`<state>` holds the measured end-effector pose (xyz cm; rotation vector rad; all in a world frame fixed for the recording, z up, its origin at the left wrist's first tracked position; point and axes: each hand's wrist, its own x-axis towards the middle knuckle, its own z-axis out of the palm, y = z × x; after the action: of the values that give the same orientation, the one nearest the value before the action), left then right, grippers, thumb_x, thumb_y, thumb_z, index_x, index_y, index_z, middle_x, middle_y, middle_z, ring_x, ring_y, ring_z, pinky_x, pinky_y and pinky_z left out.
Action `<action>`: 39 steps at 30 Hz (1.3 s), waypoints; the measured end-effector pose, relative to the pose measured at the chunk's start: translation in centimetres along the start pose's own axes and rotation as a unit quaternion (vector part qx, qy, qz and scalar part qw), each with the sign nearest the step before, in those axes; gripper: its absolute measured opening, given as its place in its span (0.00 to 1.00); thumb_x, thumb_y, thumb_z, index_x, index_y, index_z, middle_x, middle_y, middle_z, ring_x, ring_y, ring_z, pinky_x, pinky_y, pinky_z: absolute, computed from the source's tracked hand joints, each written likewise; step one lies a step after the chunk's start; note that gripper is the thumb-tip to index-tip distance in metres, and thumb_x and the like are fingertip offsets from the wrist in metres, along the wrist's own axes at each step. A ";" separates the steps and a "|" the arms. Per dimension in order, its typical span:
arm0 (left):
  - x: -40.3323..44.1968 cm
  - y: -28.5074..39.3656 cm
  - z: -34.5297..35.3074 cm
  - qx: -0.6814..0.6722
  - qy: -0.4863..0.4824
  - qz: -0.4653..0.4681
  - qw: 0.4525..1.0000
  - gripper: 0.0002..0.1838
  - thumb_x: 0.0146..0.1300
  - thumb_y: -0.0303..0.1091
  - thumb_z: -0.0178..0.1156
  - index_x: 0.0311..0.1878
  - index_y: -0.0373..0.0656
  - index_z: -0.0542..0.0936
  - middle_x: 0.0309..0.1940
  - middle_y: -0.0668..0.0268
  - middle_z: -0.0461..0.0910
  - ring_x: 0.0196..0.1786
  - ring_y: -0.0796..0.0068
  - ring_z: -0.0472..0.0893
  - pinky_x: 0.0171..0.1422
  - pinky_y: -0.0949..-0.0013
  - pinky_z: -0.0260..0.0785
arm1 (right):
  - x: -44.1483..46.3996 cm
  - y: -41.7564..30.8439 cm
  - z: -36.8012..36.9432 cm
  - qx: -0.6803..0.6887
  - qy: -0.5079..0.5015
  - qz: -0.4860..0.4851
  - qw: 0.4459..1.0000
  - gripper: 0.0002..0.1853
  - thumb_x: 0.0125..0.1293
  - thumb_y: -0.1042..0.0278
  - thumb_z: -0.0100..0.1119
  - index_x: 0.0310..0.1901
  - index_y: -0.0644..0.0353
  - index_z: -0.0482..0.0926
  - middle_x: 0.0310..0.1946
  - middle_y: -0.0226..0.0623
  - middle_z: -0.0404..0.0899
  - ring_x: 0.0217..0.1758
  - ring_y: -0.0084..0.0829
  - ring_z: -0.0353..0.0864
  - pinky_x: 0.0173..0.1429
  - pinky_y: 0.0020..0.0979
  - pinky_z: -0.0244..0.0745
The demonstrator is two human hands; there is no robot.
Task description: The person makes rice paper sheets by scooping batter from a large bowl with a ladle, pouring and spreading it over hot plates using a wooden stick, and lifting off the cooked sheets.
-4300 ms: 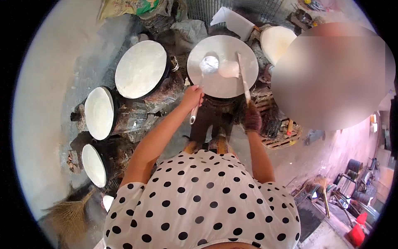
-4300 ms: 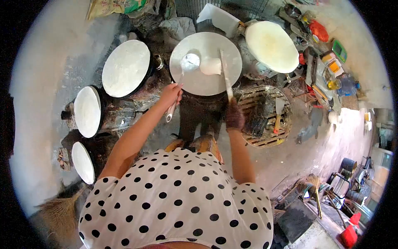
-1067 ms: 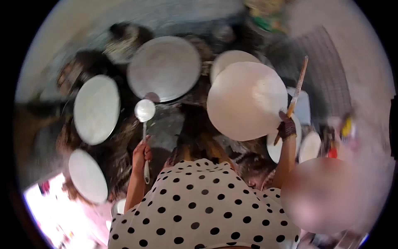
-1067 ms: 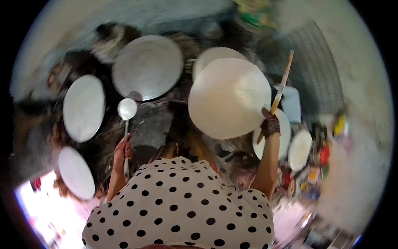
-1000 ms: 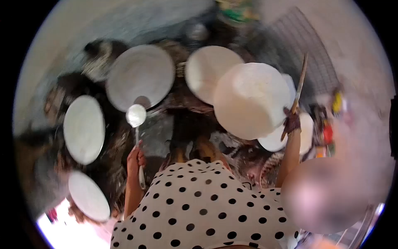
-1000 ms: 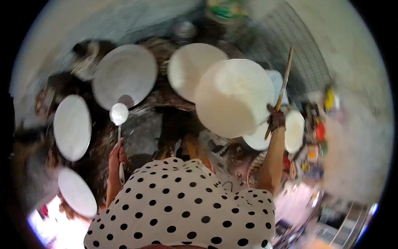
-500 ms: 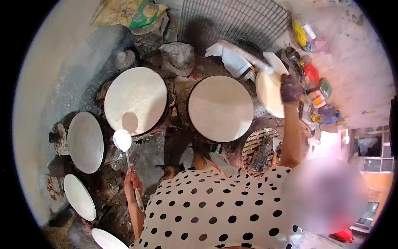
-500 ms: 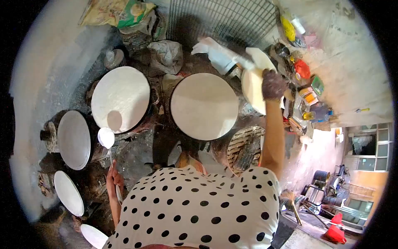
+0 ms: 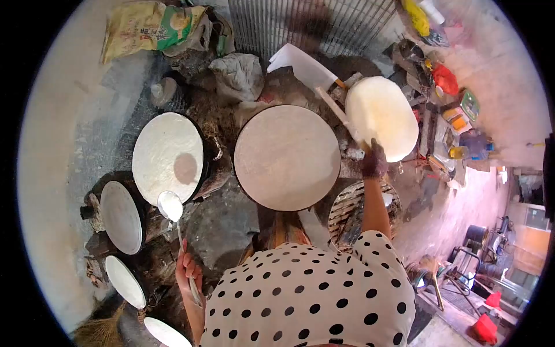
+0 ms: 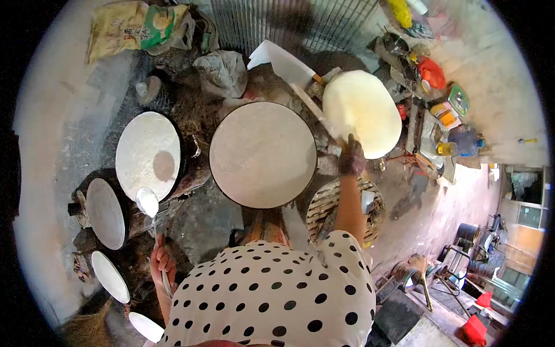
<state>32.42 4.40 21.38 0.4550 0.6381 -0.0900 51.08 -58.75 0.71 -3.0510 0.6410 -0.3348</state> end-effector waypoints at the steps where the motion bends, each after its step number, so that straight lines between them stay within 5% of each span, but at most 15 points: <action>1: -0.6 -0.7 0.6 0.005 0.016 0.021 1.000 0.21 0.76 0.34 0.34 0.68 0.36 0.60 0.22 0.71 0.68 0.12 0.85 0.63 0.11 0.78 0.58 | -1.0 -0.7 -0.4 -0.004 0.059 -0.055 0.997 0.22 0.63 0.64 0.53 0.60 0.48 0.71 0.52 0.39 0.76 0.51 0.41 0.77 0.50 0.36 0.75; 3: -1.5 -1.7 0.5 0.006 0.031 0.042 0.999 0.21 0.76 0.33 0.35 0.67 0.34 0.61 0.20 0.73 0.64 0.12 0.87 0.63 0.11 0.79 0.59 | -3.4 -4.4 -2.7 -0.022 0.134 -0.150 0.979 0.22 0.64 0.65 0.53 0.61 0.49 0.71 0.52 0.39 0.76 0.52 0.42 0.77 0.52 0.37 0.75; 5: -3.7 -2.3 -1.0 -0.026 -0.001 0.038 0.999 0.21 0.75 0.33 0.36 0.66 0.34 0.63 0.18 0.74 0.63 0.11 0.87 0.62 0.10 0.80 0.57 | -6.1 -9.6 -3.9 0.224 0.010 -0.167 0.960 0.20 0.65 0.66 0.51 0.60 0.50 0.72 0.49 0.39 0.78 0.51 0.41 0.78 0.51 0.36 0.75; 9: -10.9 -4.3 -5.3 0.080 0.117 0.126 0.982 0.19 0.74 0.32 0.41 0.64 0.34 0.65 0.17 0.76 0.61 0.10 0.87 0.58 0.10 0.80 0.55 | -13.2 -26.3 -10.5 0.251 -0.168 -0.390 0.870 0.18 0.64 0.57 0.58 0.52 0.57 0.77 0.45 0.44 0.79 0.49 0.45 0.77 0.51 0.37 0.74; 12: -21.4 -9.7 -12.1 -0.173 -0.022 0.199 0.964 0.22 0.73 0.31 0.44 0.68 0.39 0.60 0.16 0.76 0.59 0.09 0.88 0.55 0.09 0.79 0.49 | -22.8 -34.8 -12.5 0.375 -0.256 -0.538 0.710 0.21 0.67 0.50 0.51 0.56 0.54 0.75 0.46 0.47 0.79 0.48 0.45 0.79 0.50 0.41 0.75; 14: -24.4 -12.3 -13.2 -0.254 -0.012 0.287 0.924 0.22 0.73 0.31 0.43 0.69 0.40 0.60 0.16 0.76 0.59 0.09 0.89 0.55 0.10 0.79 0.49 | -28.5 -39.1 -15.0 0.257 -0.322 -0.597 0.689 0.23 0.68 0.53 0.50 0.60 0.55 0.72 0.44 0.51 0.79 0.40 0.47 0.80 0.41 0.44 0.76; 17: -28.2 -14.9 -19.2 -0.338 0.006 0.329 0.882 0.23 0.75 0.32 0.37 0.71 0.42 0.56 0.19 0.74 0.63 0.12 0.86 0.60 0.14 0.79 0.55 | -37.8 -40.9 -9.1 0.274 0.059 -0.838 0.467 0.15 0.66 0.56 0.55 0.44 0.59 0.79 0.29 0.46 0.79 0.27 0.41 0.77 0.30 0.40 0.72; 18: -29.6 -14.9 -21.3 -0.411 0.025 0.324 0.852 0.22 0.75 0.32 0.37 0.70 0.43 0.58 0.19 0.75 0.63 0.12 0.87 0.61 0.14 0.79 0.55 | -40.7 -41.7 -8.9 0.321 -0.203 -0.752 0.539 0.14 0.66 0.56 0.55 0.42 0.60 0.78 0.27 0.44 0.78 0.26 0.37 0.77 0.29 0.38 0.71; 20: -32.9 -18.3 -25.3 -0.495 -0.004 0.364 0.789 0.20 0.74 0.31 0.38 0.67 0.44 0.62 0.19 0.76 0.62 0.13 0.90 0.60 0.14 0.80 0.54 | -45.2 -42.2 -10.5 0.299 -0.446 -0.639 0.551 0.14 0.65 0.57 0.56 0.39 0.61 0.78 0.25 0.41 0.78 0.24 0.34 0.77 0.28 0.37 0.70; 23: -39.5 -20.1 -30.8 -0.260 0.314 0.429 0.806 0.21 0.73 0.33 0.43 0.68 0.48 0.62 0.17 0.76 0.61 0.12 0.88 0.60 0.14 0.82 0.54 | -56.3 -45.6 -13.6 0.187 -0.564 -0.651 0.473 0.11 0.67 0.58 0.57 0.37 0.56 0.76 0.22 0.26 0.75 0.19 0.15 0.72 0.19 0.23 0.67; 25: -42.7 -23.0 -35.8 -0.149 0.493 0.361 0.777 0.21 0.72 0.36 0.45 0.67 0.49 0.64 0.17 0.75 0.63 0.11 0.85 0.60 0.13 0.80 0.53 | -63.4 -45.0 -19.1 0.055 -0.631 -0.613 0.472 0.12 0.67 0.58 0.54 0.44 0.56 0.77 0.26 0.34 0.79 0.24 0.28 0.79 0.26 0.32 0.73; 30: -43.8 -26.1 -51.6 -0.264 0.472 0.339 0.770 0.12 0.69 0.31 0.46 0.53 0.42 0.72 0.18 0.75 0.66 0.16 0.85 0.64 0.19 0.80 0.57 | -77.5 -44.5 -18.2 0.153 -0.347 -0.901 0.210 0.23 0.67 0.64 0.48 0.64 0.50 0.66 0.38 0.46 0.82 0.38 0.43 0.83 0.43 0.41 0.77; 35: -42.5 -28.7 -63.3 -0.295 0.456 0.313 0.779 0.06 0.65 0.27 0.48 0.40 0.35 0.74 0.19 0.68 0.70 0.17 0.79 0.68 0.20 0.76 0.61 | -86.7 -44.0 -22.1 -0.146 -0.277 -0.911 0.267 0.24 0.68 0.62 0.46 0.66 0.48 0.63 0.45 0.49 0.79 0.51 0.47 0.78 0.52 0.44 0.73; 37: -41.2 -29.4 -65.5 -0.249 0.510 0.246 0.786 0.12 0.66 0.29 0.46 0.48 0.37 0.74 0.20 0.70 0.70 0.17 0.79 0.68 0.20 0.75 0.60 | -87.6 -43.5 -20.5 -0.250 -0.305 -0.878 0.273 0.22 0.69 0.61 0.45 0.65 0.48 0.65 0.46 0.49 0.79 0.52 0.48 0.77 0.52 0.44 0.73; 39: -41.1 -29.3 -65.2 -0.205 0.524 0.239 0.792 0.12 0.65 0.29 0.45 0.46 0.36 0.74 0.20 0.69 0.70 0.17 0.79 0.69 0.20 0.74 0.61 | -87.5 -42.9 -23.9 -0.228 -0.296 -0.907 0.194 0.21 0.70 0.60 0.44 0.64 0.49 0.67 0.47 0.49 0.79 0.51 0.49 0.77 0.52 0.44 0.73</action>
<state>-43.19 4.21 -11.62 0.1909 1.5744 0.8392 -15.08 16.31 8.10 -1.5401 -3.1069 1.1805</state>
